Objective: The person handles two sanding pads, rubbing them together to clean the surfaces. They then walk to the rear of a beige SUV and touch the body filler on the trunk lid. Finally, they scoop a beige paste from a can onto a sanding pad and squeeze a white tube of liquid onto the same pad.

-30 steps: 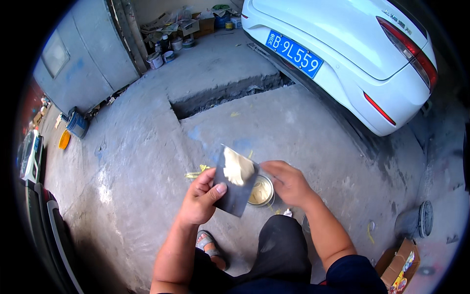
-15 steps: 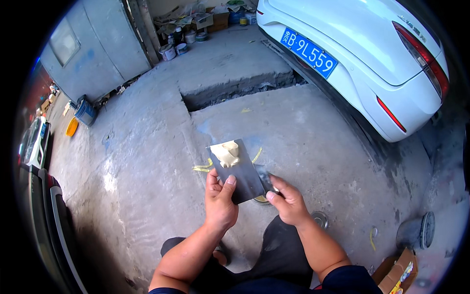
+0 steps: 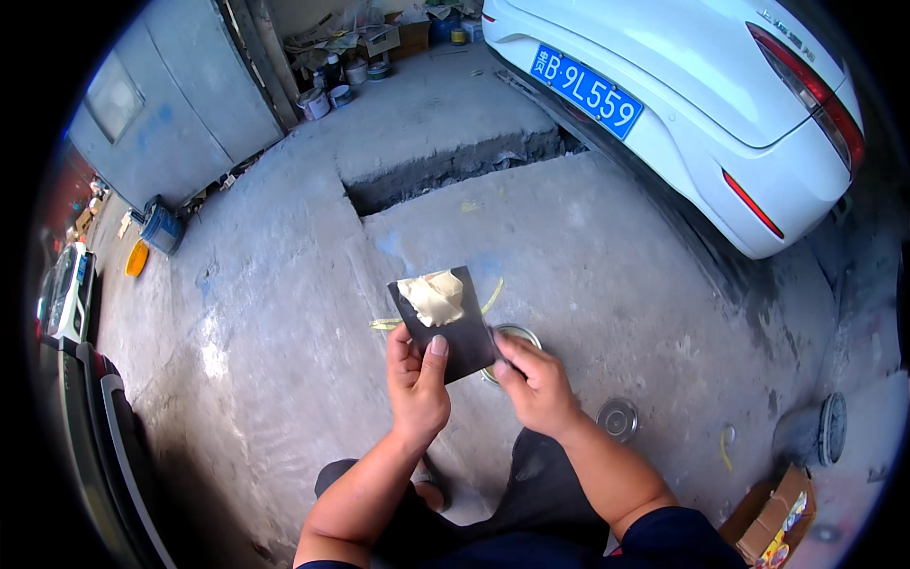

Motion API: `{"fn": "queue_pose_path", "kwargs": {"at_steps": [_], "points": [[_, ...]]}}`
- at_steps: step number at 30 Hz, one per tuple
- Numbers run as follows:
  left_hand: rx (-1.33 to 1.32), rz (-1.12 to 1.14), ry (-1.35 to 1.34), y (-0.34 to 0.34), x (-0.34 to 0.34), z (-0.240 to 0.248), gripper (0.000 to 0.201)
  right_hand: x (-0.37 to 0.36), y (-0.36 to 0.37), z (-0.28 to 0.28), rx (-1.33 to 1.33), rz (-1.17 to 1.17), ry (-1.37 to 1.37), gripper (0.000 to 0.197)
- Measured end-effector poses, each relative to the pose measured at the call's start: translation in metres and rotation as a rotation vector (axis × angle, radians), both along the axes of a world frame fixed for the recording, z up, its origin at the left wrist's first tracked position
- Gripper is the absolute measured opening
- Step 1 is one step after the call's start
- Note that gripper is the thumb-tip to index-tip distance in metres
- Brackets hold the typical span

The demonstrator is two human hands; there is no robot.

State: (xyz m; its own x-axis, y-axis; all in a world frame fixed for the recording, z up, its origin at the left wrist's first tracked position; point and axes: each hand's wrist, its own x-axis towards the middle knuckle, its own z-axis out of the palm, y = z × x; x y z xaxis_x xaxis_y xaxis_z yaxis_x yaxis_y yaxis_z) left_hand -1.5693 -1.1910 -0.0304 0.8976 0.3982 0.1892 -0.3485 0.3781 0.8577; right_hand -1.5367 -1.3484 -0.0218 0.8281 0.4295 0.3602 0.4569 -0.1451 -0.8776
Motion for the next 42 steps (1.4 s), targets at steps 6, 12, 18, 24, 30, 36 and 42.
{"fn": "queue_pose_path", "kwargs": {"at_steps": [6,12,18,24,30,36,42], "points": [[-0.225,-0.149,0.137,0.015,0.000,0.010,0.030,0.016,-0.033,-0.017,-0.124,-0.300,-0.002,0.036],[-0.489,-0.369,0.324,0.018,-0.002,0.012,0.031,0.006,-0.038,-0.035,0.221,0.182,0.452,0.035],[-0.425,-0.456,0.271,0.006,-0.008,0.020,0.035,0.043,-0.033,-0.043,0.173,-0.026,0.378,0.026],[-0.287,-0.260,0.121,0.021,-0.005,0.019,0.039,0.034,-0.048,-0.016,0.438,-0.042,0.443,0.024],[-0.269,-0.373,0.031,0.017,-0.010,0.022,0.050,0.022,-0.024,-0.016,0.038,-0.062,0.182,0.031],[0.421,-0.385,0.018,0.024,-0.008,0.010,0.039,0.038,-0.019,0.003,0.028,-0.001,0.225,0.030],[1.285,-0.210,-0.092,0.032,0.002,0.019,0.037,0.052,-0.023,0.038,0.415,0.186,0.404,0.034]]}}
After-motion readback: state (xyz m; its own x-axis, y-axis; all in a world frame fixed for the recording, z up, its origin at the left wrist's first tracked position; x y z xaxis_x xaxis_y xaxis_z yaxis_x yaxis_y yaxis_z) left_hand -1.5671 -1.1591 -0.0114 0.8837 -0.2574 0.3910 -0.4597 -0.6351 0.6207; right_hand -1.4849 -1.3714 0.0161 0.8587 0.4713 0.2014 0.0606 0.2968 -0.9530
